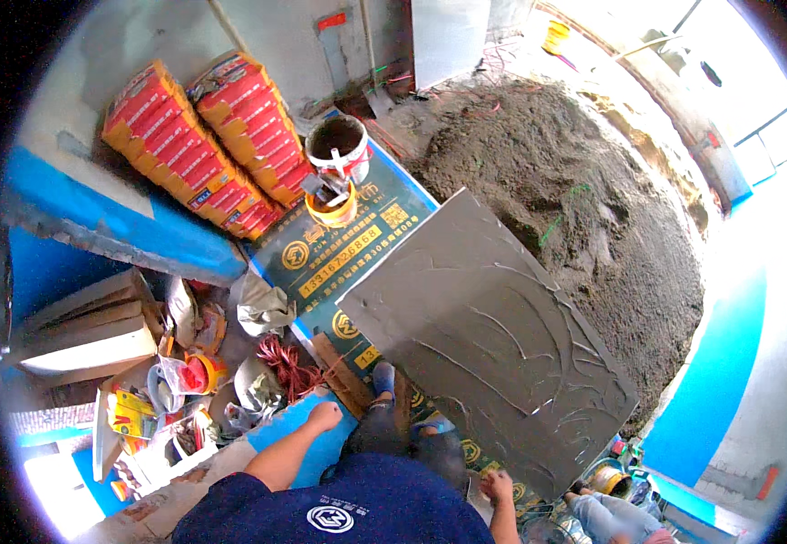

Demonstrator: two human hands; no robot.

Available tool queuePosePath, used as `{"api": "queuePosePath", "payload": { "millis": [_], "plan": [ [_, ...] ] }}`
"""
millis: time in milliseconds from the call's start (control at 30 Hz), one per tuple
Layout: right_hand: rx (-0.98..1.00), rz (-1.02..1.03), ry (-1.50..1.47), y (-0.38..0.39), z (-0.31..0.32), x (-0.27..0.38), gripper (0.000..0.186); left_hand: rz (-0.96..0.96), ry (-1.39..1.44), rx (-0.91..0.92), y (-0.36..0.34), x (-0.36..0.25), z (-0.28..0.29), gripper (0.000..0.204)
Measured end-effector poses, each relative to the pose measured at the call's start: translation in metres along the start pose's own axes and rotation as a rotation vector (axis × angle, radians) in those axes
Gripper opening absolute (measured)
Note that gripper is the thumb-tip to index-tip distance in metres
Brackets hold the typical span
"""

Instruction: The person spreads adhesive onto the back of a large floor tile using a trowel and then positions the tile onto a sand-covered floor surface.

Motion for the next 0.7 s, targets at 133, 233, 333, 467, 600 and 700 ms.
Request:
{"api": "queuePosePath", "payload": {
  "millis": [133,233,333,467,600,700],
  "plan": [
    [0.032,0.262,0.005,-0.01,-0.022,0.102,0.007,-0.031,0.032,0.041,0.0,0.0,0.018,0.034],
    [-0.052,0.357,0.061,0.001,-0.053,0.178,0.009,0.006,0.121,0.096,0.006,0.01,0.02,0.038],
    [0.104,0.377,-0.185,-0.026,-0.07,0.212,0.016,0.014,0.331,-0.01,0.0,0.038,0.031,0.036],
    [0.029,0.309,-0.04,-0.053,-0.064,0.213,0.015,0.07,0.284,-0.19,0.008,0.045,0.071,0.039],
    [-0.045,0.387,-0.046,-0.093,-0.004,0.175,0.004,0.079,0.327,-0.102,0.0,0.036,0.093,0.04],
    [-0.053,0.202,-0.133,-0.1,-0.037,0.127,0.008,0.191,0.279,-0.049,-0.02,0.069,0.111,0.039]
  ]
}}
Point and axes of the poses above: each hand's wrist, its own y-axis away from the middle knuckle, its own z-axis out of the back of the hand, x = y × z, the point moved 8 cm from there along -y, towards the middle knuckle, and after that the axes turned 11 degrees about x, right-handed, at the moved point
